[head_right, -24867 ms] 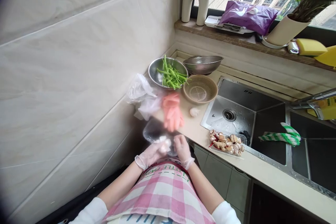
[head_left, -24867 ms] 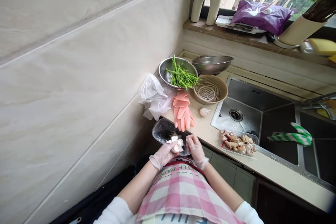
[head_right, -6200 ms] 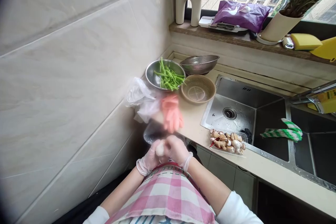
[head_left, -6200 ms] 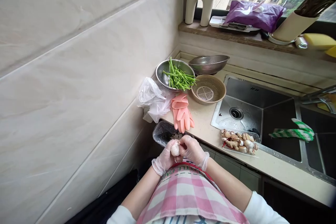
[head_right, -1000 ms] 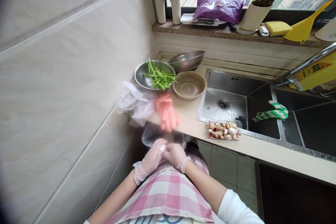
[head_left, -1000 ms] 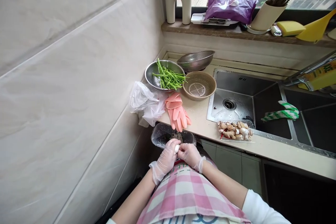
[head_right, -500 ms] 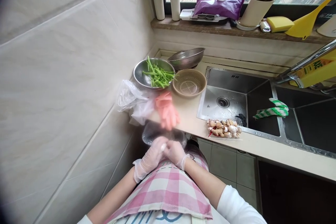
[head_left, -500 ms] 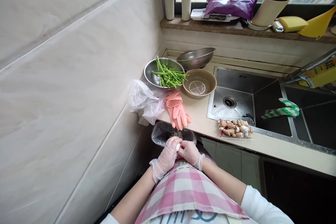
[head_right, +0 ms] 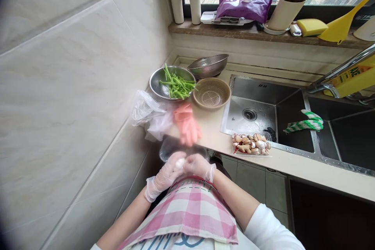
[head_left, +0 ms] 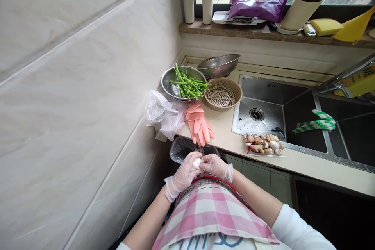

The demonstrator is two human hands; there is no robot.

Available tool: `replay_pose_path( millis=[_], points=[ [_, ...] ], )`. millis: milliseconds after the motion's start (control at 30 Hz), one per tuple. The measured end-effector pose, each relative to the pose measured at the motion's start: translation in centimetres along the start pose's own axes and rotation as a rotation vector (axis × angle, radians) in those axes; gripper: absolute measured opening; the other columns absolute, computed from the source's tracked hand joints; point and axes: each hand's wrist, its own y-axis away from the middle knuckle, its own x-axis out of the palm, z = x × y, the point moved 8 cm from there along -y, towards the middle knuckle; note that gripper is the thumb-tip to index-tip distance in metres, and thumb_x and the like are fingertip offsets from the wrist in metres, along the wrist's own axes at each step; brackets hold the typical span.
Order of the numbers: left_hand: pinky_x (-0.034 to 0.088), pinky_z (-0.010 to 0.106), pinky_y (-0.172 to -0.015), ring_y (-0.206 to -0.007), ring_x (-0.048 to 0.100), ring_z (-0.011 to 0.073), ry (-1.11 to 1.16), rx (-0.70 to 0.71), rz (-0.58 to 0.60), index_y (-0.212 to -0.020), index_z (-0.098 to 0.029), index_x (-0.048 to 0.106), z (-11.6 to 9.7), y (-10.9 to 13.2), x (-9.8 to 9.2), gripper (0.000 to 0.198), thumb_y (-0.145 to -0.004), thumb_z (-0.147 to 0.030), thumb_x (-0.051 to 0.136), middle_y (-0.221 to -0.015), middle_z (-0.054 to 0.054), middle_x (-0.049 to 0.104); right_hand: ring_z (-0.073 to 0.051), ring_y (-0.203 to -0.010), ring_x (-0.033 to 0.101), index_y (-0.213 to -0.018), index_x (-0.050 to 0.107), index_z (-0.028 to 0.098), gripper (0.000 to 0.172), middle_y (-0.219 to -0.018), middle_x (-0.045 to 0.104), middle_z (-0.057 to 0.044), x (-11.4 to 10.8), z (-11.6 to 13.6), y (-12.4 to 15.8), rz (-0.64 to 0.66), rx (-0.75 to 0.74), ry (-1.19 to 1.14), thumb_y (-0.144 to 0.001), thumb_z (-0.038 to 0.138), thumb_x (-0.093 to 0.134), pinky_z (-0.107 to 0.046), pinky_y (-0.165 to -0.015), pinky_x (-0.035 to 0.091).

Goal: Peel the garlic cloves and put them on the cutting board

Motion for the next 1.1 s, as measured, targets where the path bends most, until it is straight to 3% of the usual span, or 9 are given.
replay_pose_path(
  millis=[100,233,333,433,600,700,800,967,1100],
  points=[
    [0.037,0.045,-0.107,-0.118,0.050,0.0247,0.017,0.050,0.005,-0.119,-0.021,0.052,-0.4,0.1,0.3,0.037,-0.083,-0.015,0.055,-0.124,0.011,0.053,-0.011,-0.050,0.055,-0.065,0.059,0.016,0.004,-0.052,0.059,0.003,0.9,-0.7,-0.4,0.015,0.017,-0.082,-0.064,0.018,0.056,-0.020,-0.050,0.043],
    [0.036,0.045,-0.108,-0.119,0.049,0.0246,0.086,-0.010,-0.045,-0.117,-0.022,0.052,0.6,0.4,0.2,0.037,-0.082,-0.017,0.060,-0.125,0.010,0.052,-0.011,-0.048,0.054,-0.068,0.055,0.017,0.007,-0.054,0.057,0.004,1.0,-1.5,-0.9,-0.082,0.015,-0.105,-0.066,0.024,0.058,-0.020,-0.047,0.040],
    [0.037,0.042,-0.107,-0.122,0.048,0.0247,0.213,-0.091,-0.129,-0.119,-0.023,0.051,2.0,0.6,-0.2,0.037,-0.083,-0.025,0.061,-0.131,0.010,0.049,-0.010,-0.052,0.052,-0.063,0.050,0.018,0.015,-0.057,0.058,0.002,-0.6,-0.7,-0.7,-0.283,-0.040,0.138,-0.071,0.028,0.058,-0.020,-0.050,0.036],
    [0.049,0.037,-0.090,-0.107,0.058,0.0224,0.293,-0.245,-0.218,-0.117,-0.022,0.049,3.7,0.7,-0.3,0.038,-0.083,-0.035,0.061,-0.119,0.009,0.056,-0.011,-0.058,0.051,-0.062,0.054,0.018,0.016,-0.062,0.061,-0.001,-1.7,1.5,0.2,-0.457,-0.124,0.565,-0.075,0.026,0.056,-0.022,-0.054,0.032],
    [0.049,0.032,-0.080,-0.084,0.059,0.0180,0.064,-0.356,-0.315,-0.100,-0.019,0.055,4.5,0.8,-0.8,0.036,-0.074,-0.038,0.070,-0.092,0.003,0.062,-0.016,-0.070,0.060,-0.084,0.065,0.019,0.016,-0.081,0.070,-0.006,-0.3,2.6,0.5,-0.348,-0.113,0.932,-0.083,0.027,0.051,-0.025,-0.060,0.032],
    [0.047,0.032,-0.080,-0.085,0.059,0.0184,0.068,-0.363,-0.323,-0.100,-0.019,0.056,4.9,0.8,-0.5,0.035,-0.073,-0.037,0.070,-0.093,0.003,0.063,-0.019,-0.077,0.063,-0.102,0.064,0.018,0.024,-0.091,0.071,-0.009,0.2,1.8,0.1,-0.268,-0.037,0.941,-0.087,0.027,0.047,-0.026,-0.061,0.033],
    [0.047,0.033,-0.080,-0.085,0.058,0.0185,0.095,-0.371,-0.294,-0.098,-0.018,0.058,5.6,0.9,0.2,0.036,-0.071,-0.035,0.072,-0.092,0.003,0.063,-0.019,-0.077,0.063,-0.095,0.066,0.016,0.022,-0.090,0.071,-0.010,0.2,0.7,-0.6,-0.224,0.026,0.885,-0.086,0.021,0.047,-0.026,-0.062,0.034],
    [0.047,0.033,-0.085,-0.092,0.060,0.0195,0.553,-0.395,-0.206,-0.108,-0.019,0.059,6.7,1.1,2.6,0.040,-0.075,-0.038,0.071,-0.103,0.006,0.065,-0.015,-0.071,0.062,-0.091,0.067,0.017,0.028,-0.086,0.071,-0.007,-1.9,-1.5,-1.7,-0.289,0.107,0.761,-0.091,0.024,0.041,-0.022,-0.058,0.036],
    [0.050,0.036,-0.085,-0.094,0.062,0.0217,0.959,-0.513,-0.255,-0.113,-0.018,0.057,8.2,1.6,3.8,0.046,-0.075,-0.038,0.072,-0.112,0.010,0.065,-0.016,-0.077,0.063,-0.099,0.066,0.018,0.031,-0.092,0.071,-0.008,-2.8,-2.8,-3.0,-0.312,0.127,0.771,-0.093,0.025,0.037,-0.023,-0.062,0.038]
  ],
)
